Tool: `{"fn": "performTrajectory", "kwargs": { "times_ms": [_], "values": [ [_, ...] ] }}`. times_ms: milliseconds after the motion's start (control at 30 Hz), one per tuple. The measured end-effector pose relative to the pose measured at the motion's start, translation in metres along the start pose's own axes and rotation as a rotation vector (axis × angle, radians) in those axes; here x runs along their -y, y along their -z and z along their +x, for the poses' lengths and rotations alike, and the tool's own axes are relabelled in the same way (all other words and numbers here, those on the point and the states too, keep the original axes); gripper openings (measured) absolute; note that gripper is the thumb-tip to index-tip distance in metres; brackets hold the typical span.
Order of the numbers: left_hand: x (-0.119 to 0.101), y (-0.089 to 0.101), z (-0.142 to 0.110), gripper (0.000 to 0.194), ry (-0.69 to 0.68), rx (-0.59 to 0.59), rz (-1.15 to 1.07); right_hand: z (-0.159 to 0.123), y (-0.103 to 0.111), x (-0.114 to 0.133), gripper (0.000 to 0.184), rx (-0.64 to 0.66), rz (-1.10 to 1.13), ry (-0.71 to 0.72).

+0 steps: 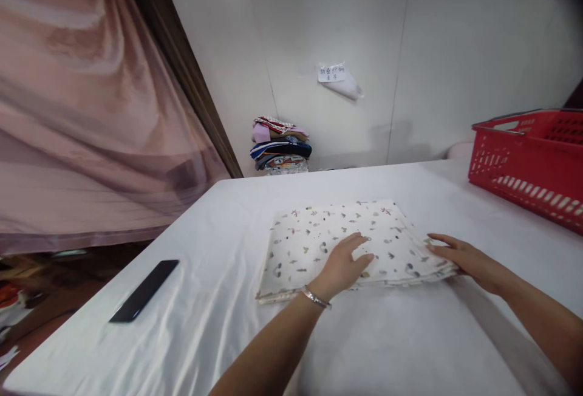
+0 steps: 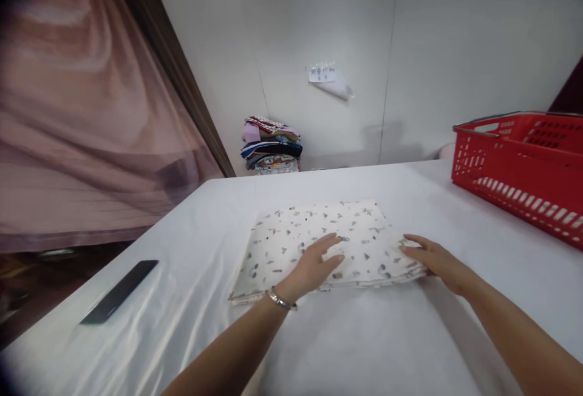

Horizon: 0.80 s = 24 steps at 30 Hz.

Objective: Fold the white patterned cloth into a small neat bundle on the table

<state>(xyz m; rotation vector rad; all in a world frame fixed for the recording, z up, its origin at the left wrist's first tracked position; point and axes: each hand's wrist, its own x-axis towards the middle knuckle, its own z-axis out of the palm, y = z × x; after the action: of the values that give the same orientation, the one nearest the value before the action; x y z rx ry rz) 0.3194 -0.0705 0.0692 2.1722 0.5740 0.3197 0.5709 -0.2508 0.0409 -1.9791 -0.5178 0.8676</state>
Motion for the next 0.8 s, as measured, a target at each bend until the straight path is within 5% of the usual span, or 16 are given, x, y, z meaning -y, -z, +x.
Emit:
{"fn": "performTrajectory", "kwargs": {
  "times_ms": [200, 333, 467, 667, 800],
  "values": [
    [-0.049, -0.058, 0.023, 0.051, -0.062, 0.122, -0.017, -0.016, -0.006, 0.015, 0.075, 0.031, 0.158, 0.092],
    [-0.075, -0.088, 0.037, 0.068, -0.083, 0.078, 0.149, -0.02, -0.007, 0.028, 0.074, 0.031, 0.215, 0.117],
    [-0.077, -0.11, 0.047, 0.057, -0.129, -0.036, 0.276, -0.02, -0.01, 0.037, 0.072, 0.0, 0.221, 0.091],
    [-0.072, -0.106, 0.054, 0.037, -0.144, -0.089, 0.382, -0.006, -0.006, 0.035, 0.058, -0.01, 0.134, 0.162],
    [-0.077, -0.093, 0.051, 0.033, -0.112, -0.107, 0.341, 0.023, -0.003, 0.034, 0.051, 0.112, 0.174, 0.051]
  ]
}}
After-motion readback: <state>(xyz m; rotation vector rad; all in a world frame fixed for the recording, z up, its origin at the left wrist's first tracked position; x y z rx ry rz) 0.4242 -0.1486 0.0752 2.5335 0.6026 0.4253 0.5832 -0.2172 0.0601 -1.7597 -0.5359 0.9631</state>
